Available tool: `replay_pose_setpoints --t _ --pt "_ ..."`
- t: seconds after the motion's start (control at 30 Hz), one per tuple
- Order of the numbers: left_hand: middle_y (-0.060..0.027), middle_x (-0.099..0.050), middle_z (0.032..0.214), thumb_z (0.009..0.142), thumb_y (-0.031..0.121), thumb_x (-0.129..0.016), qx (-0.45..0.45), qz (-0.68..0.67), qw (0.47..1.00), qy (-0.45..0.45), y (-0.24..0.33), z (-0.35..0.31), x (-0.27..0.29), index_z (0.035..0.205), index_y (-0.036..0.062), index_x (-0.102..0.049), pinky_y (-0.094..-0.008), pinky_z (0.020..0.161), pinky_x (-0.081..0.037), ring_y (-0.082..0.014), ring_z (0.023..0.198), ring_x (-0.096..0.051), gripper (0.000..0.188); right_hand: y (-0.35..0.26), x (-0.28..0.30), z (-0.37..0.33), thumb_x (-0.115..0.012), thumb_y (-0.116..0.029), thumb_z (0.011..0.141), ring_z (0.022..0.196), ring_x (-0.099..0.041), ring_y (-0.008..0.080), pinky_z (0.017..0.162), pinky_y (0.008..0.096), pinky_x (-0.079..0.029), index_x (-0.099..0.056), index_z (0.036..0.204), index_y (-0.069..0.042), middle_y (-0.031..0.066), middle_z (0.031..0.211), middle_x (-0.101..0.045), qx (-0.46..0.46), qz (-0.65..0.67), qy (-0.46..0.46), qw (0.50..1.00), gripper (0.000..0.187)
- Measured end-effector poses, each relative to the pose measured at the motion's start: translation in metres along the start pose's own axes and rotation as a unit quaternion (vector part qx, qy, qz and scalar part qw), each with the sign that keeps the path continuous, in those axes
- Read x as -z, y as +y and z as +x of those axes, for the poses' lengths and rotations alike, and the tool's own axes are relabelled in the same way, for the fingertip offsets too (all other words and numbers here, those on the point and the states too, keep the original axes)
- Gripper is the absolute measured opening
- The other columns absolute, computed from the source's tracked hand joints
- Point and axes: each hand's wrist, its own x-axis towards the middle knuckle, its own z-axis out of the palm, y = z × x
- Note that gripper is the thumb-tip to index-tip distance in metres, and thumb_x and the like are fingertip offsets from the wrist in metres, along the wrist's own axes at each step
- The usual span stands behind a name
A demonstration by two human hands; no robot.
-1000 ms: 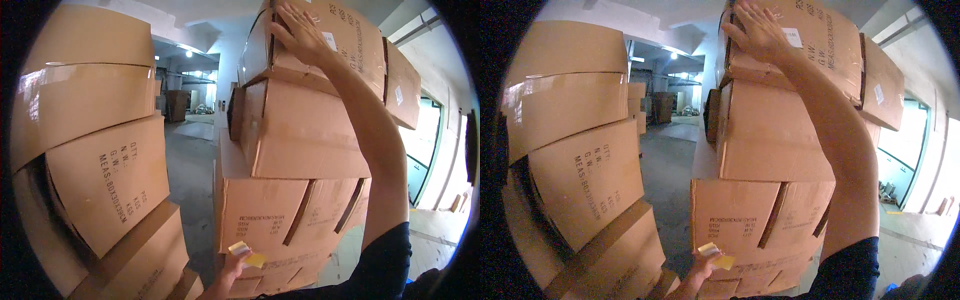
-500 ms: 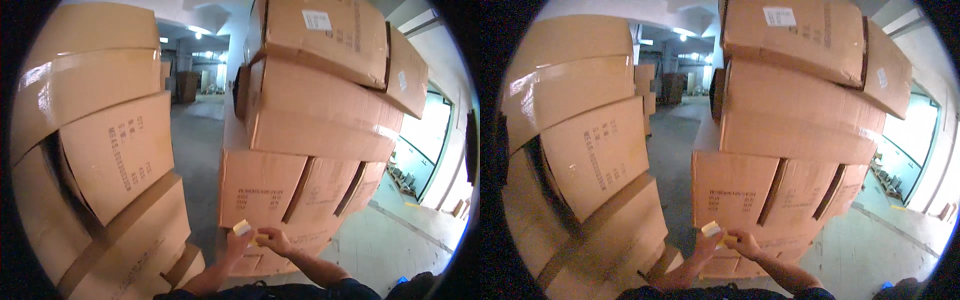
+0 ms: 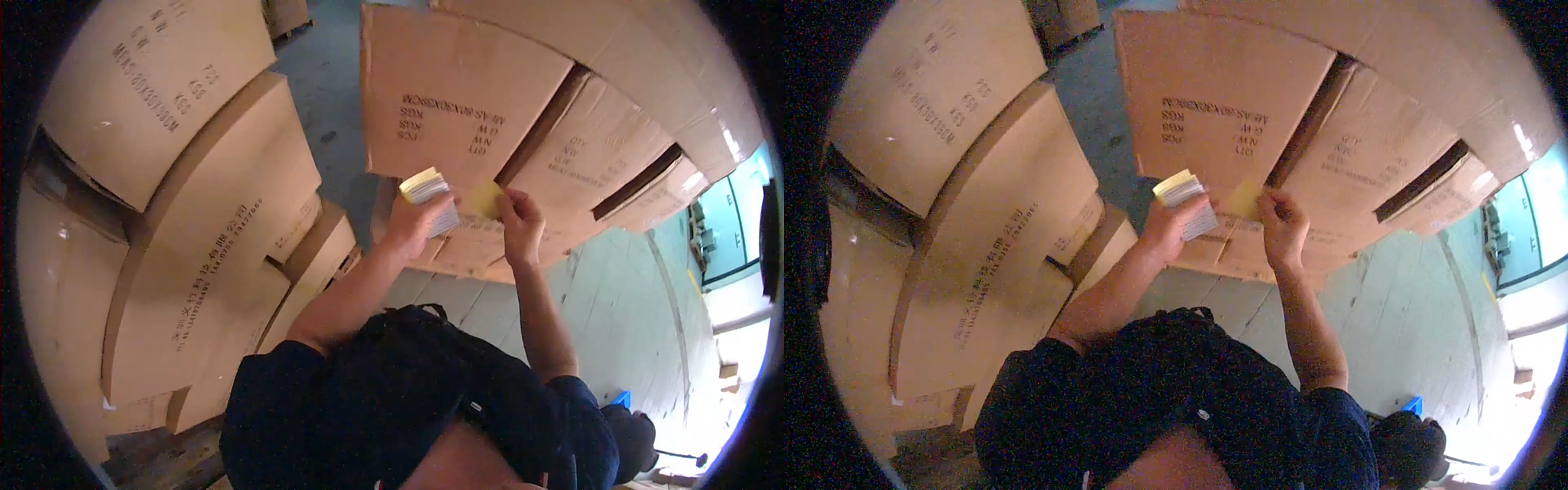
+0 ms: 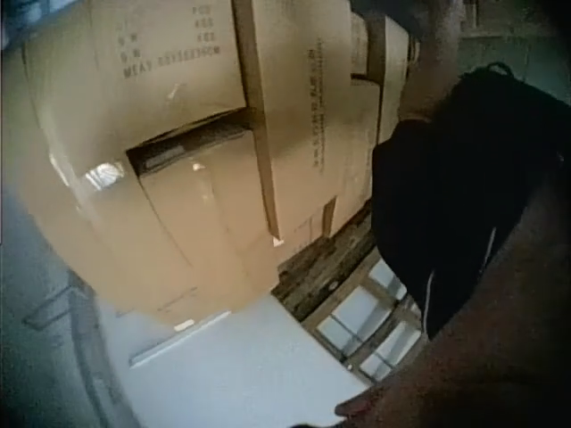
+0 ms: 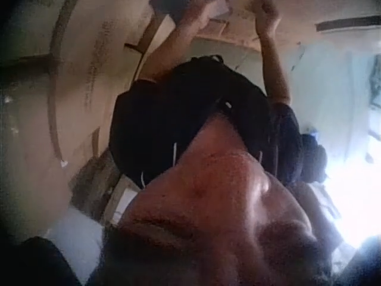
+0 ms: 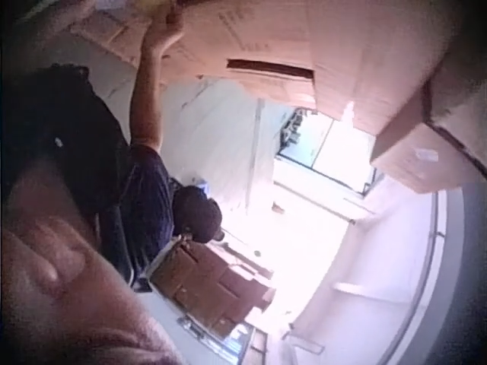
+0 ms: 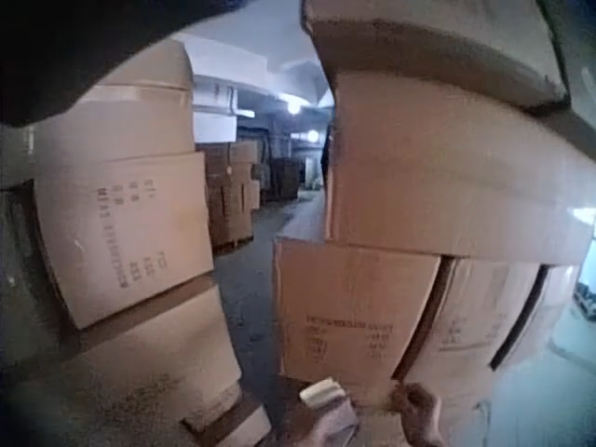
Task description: The recorder peels adhesive labels from a stack and applies them to specific locations on stacked cardboard boxes in a warehouse.
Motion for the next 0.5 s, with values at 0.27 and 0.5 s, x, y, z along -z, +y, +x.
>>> replay_pose_setpoints --t 0.27,0.5 --pt "-0.0019 -0.063 0.094 0.081 0.009 -0.068 -0.011 -0.059 0.998 -0.009 -0.053 -0.002 -0.035 0.105 0.006 -0.061 -0.0284 0.071 -0.05 -0.0117 0.083 -0.061 0.025 0.029 -0.002 -0.037 -0.058 -0.007 0.089 0.08 -0.058 0.0129 0.07 0.0264 -0.049 -0.058 0.096 -0.004 0.0031 0.091 -0.061 -0.153 0.288 0.057 0.944 0.008" --pt "-0.0031 -0.063 0.097 0.081 0.009 -0.068 -0.01 -0.028 0.999 -0.034 -0.055 -0.005 -0.035 0.112 0.003 -0.058 -0.0282 0.079 -0.05 -0.0127 0.089 -0.06 0.033 0.023 -0.006 -0.07 -0.055 -0.008 0.09 0.091 -0.057 0.0139 0.079 0.0294 -0.047 -0.054 0.102 -0.005 0.0036 0.098 -0.059 -0.203 0.411 -0.01 0.889 0.012"
